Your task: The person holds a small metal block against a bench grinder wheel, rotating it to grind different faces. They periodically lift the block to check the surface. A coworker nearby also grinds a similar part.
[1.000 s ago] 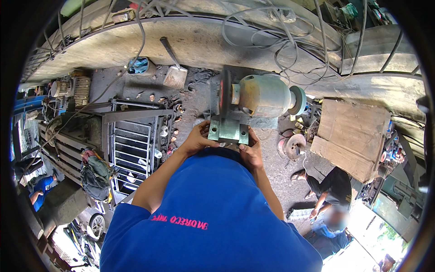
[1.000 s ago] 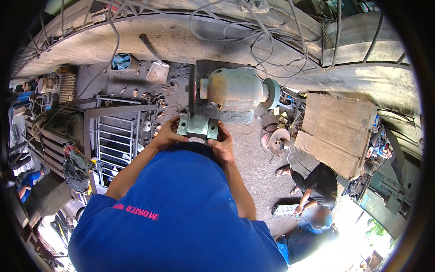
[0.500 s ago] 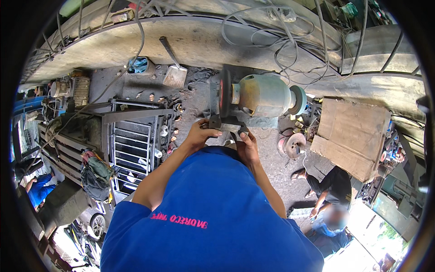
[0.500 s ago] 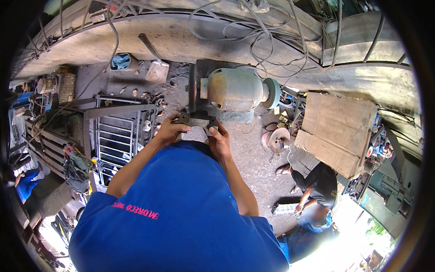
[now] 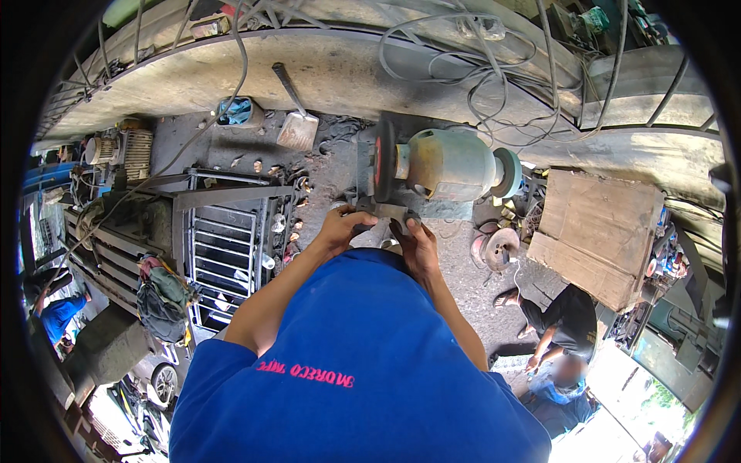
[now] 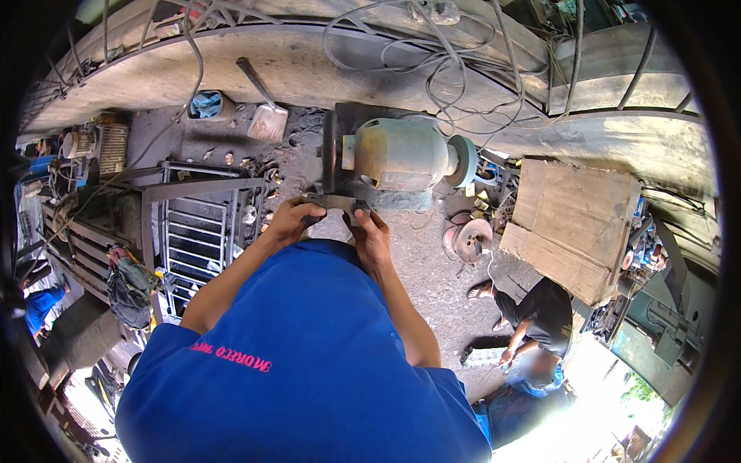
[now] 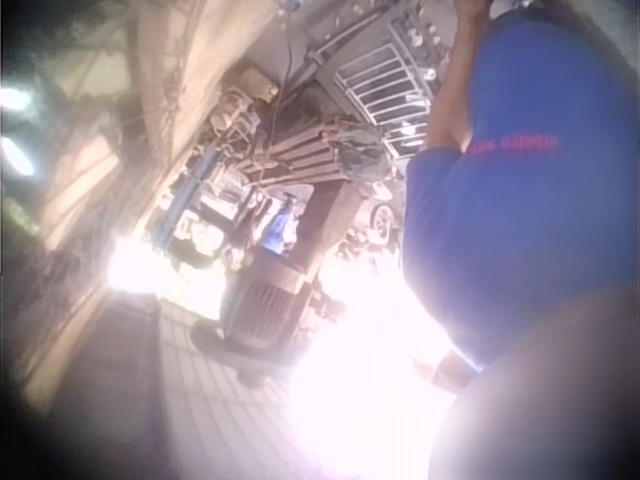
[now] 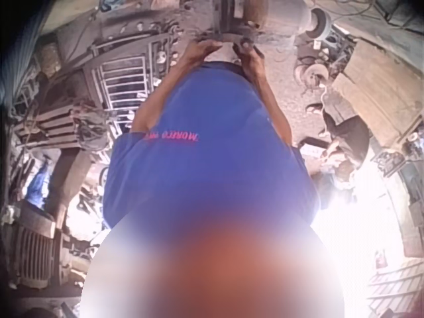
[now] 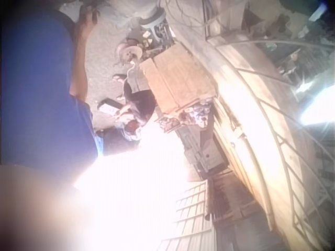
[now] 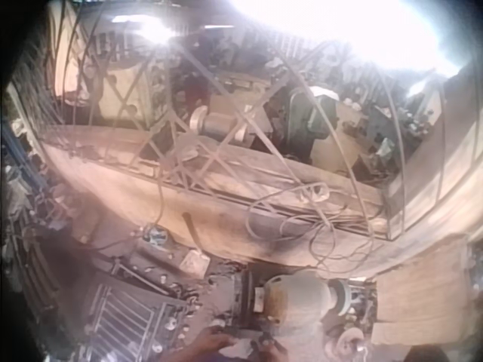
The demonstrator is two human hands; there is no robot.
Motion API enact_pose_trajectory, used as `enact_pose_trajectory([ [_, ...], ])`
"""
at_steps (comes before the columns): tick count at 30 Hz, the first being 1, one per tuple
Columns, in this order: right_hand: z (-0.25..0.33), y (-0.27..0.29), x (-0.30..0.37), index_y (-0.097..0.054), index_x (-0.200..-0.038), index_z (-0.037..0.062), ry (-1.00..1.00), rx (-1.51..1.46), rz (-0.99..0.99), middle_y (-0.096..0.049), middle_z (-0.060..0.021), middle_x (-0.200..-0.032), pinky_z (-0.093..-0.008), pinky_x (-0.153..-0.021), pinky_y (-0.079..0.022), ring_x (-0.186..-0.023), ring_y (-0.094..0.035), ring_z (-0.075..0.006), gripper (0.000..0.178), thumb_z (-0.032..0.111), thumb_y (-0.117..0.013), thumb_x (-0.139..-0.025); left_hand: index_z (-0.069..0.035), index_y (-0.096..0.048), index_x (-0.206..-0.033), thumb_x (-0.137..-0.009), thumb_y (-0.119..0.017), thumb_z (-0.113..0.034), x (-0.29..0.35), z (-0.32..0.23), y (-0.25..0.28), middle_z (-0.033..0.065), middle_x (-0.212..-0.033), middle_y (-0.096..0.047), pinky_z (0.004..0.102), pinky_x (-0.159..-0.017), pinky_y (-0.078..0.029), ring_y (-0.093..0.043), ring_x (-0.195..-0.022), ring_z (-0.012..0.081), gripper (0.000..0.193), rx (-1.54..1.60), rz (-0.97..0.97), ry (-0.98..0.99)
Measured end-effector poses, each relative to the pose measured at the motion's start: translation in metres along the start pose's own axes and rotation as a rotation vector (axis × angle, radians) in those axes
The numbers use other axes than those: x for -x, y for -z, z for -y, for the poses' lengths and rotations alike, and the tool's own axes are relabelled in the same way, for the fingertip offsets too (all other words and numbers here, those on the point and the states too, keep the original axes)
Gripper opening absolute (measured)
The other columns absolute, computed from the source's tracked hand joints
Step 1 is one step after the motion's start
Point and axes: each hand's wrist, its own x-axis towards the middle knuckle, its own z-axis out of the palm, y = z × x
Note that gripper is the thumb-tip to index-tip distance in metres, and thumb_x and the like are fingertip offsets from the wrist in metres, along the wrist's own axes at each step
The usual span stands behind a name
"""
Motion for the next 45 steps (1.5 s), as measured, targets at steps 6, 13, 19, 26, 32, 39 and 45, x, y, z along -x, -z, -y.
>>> enact_pose_trajectory([
  [6, -0.007, 0.004, -0.006, -0.057, -0.119, -0.0063, -0.106, 0.104, -0.065, -0.064, -0.0163, -0.117, -0.0443, -0.104, -0.047, -0.11, -0.062, -0.0283, 0.043, 0.019, -0.074, -0.088, 0.004, -0.061, -0.105, -0.079, -0.073, -0.001, -0.003, 0.003, 0.007, 0.0117, -0.101, -0.066, 0.0347, -0.093, -0.052, -0.065, -0.098, 0.0216, 0.029, 0.059, -0.048, 0.118],
  [13, -0.008, -0.002, -0.003, -0.051, -0.128, -0.009, 0.039, 0.154, 0.123, -0.063, -0.0153, -0.118, -0.0387, -0.099, -0.048, -0.109, -0.062, -0.0249, 0.053, 0.014, -0.074, -0.086, -0.002, -0.054, -0.116, -0.073, -0.081, -0.001, 0.017, 0.002, 0.017, 0.0114, -0.107, -0.064, 0.0343, -0.094, -0.05, -0.063, -0.103, 0.0227, 0.051, 0.128, 0.053, 0.004],
  [19, -0.003, -0.013, -0.005, -0.051, -0.129, -0.0075, 0.038, 0.195, 0.164, -0.064, -0.0145, -0.118, -0.0364, -0.097, -0.049, -0.108, -0.062, -0.0237, 0.05, 0.012, -0.072, -0.087, -0.002, -0.052, -0.117, -0.073, -0.077, 0.007, 0.022, -0.003, 0.016, 0.0122, -0.11, -0.063, 0.0364, -0.096, -0.05, -0.063, -0.104, 0.0234, 0.051, 0.206, 0.039, 0.009],
  [26, 0.0, -0.018, -0.006, -0.056, -0.127, -0.0073, -0.013, 0.243, 0.119, -0.065, -0.0133, -0.117, -0.0322, -0.096, -0.048, -0.106, -0.062, -0.02, 0.049, 0.011, -0.074, -0.086, -0.001, -0.052, -0.119, -0.076, -0.076, 0.002, 0.023, -0.004, 0.021, 0.0112, -0.112, -0.063, 0.0365, -0.1, -0.047, -0.061, -0.109, 0.023, 0.049, 0.206, 0.03, 0.061],
  [32, -0.003, -0.026, -0.006, -0.058, -0.125, -0.0072, -0.032, 0.241, 0.096, -0.066, -0.0122, -0.116, -0.0317, -0.096, -0.049, -0.105, -0.062, -0.0194, 0.049, 0.012, -0.077, -0.084, -0.001, -0.054, -0.118, -0.078, -0.075, -0.001, 0.024, -0.002, 0.027, 0.011, -0.112, -0.062, 0.0361, -0.102, -0.046, -0.06, -0.109, 0.0226, 0.045, 0.199, 0.038, 0.04],
  [39, -0.012, -0.016, -0.014, -0.058, -0.124, -0.0069, -0.103, 0.174, 0.055, -0.065, -0.0129, -0.118, -0.0332, -0.099, -0.048, -0.11, -0.061, -0.021, 0.047, 0.011, -0.076, -0.084, 0.001, -0.054, -0.115, -0.076, -0.077, 0.0, 0.019, 0.001, 0.029, 0.0121, -0.107, -0.064, 0.0362, -0.099, -0.05, -0.063, -0.103, 0.0231, 0.045, 0.175, 0.009, 0.0],
  [45, -0.003, 0.007, 0.006, -0.046, -0.134, -0.0103, 0.025, 0.242, 0.188, -0.059, -0.016, -0.125, -0.0361, -0.101, -0.047, -0.113, -0.06, -0.0237, 0.068, 0.014, -0.079, -0.079, 0.002, -0.051, -0.122, -0.063, -0.084, 0.006, 0.03, -0.001, 0.016, 0.0135, -0.106, -0.065, 0.0334, -0.091, -0.054, -0.064, -0.1, 0.0213, 0.068, -0.017, 0.069, -0.124],
])
